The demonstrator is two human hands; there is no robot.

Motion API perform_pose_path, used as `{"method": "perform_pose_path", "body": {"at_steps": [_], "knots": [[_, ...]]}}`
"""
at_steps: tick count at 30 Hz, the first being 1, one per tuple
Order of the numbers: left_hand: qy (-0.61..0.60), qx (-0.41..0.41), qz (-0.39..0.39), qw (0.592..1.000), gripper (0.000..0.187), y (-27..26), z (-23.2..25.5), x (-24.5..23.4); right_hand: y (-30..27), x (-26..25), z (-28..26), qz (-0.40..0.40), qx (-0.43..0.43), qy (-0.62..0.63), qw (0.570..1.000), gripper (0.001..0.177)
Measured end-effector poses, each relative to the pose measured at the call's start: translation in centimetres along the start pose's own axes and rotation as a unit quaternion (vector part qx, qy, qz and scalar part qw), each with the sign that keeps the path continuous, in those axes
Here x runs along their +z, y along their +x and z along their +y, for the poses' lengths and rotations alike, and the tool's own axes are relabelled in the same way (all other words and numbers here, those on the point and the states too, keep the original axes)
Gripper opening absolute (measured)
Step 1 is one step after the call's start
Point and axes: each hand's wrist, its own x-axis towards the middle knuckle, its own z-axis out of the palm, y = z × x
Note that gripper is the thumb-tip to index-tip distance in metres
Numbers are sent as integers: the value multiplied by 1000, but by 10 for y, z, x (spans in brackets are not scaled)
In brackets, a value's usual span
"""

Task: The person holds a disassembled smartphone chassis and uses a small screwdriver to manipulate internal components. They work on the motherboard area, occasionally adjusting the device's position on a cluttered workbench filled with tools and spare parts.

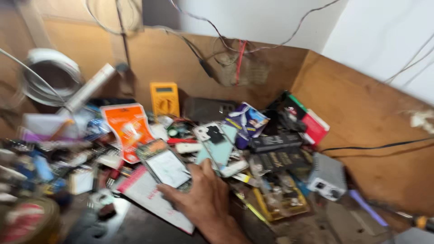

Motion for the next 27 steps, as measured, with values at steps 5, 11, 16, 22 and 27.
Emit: {"method": "perform_pose_path", "body": {"at_steps": [5, 11, 16, 22, 27], "knots": [[12, -114, -28, 993, 50, 7, 1, -38, -1, -1, 4, 16, 6, -6, 1000, 83], [38, -200, -24, 979, 53, 4, 39, -107, -3, -8, -11, -10, 42, -12, 999, 91], [32, -254, -43, 966, 56, -5, 60, -116, -1, -12, -25, -58, 89, -49, 993, 108], [156, -86, 47, 983, 63, -14, 59, -43, -3, -17, -34, -80, 111, -62, 989, 87], [122, -10, 104, 987, 49, 19, 21, -3, -1, -8, -27, -17, 91, -56, 994, 84]]}}
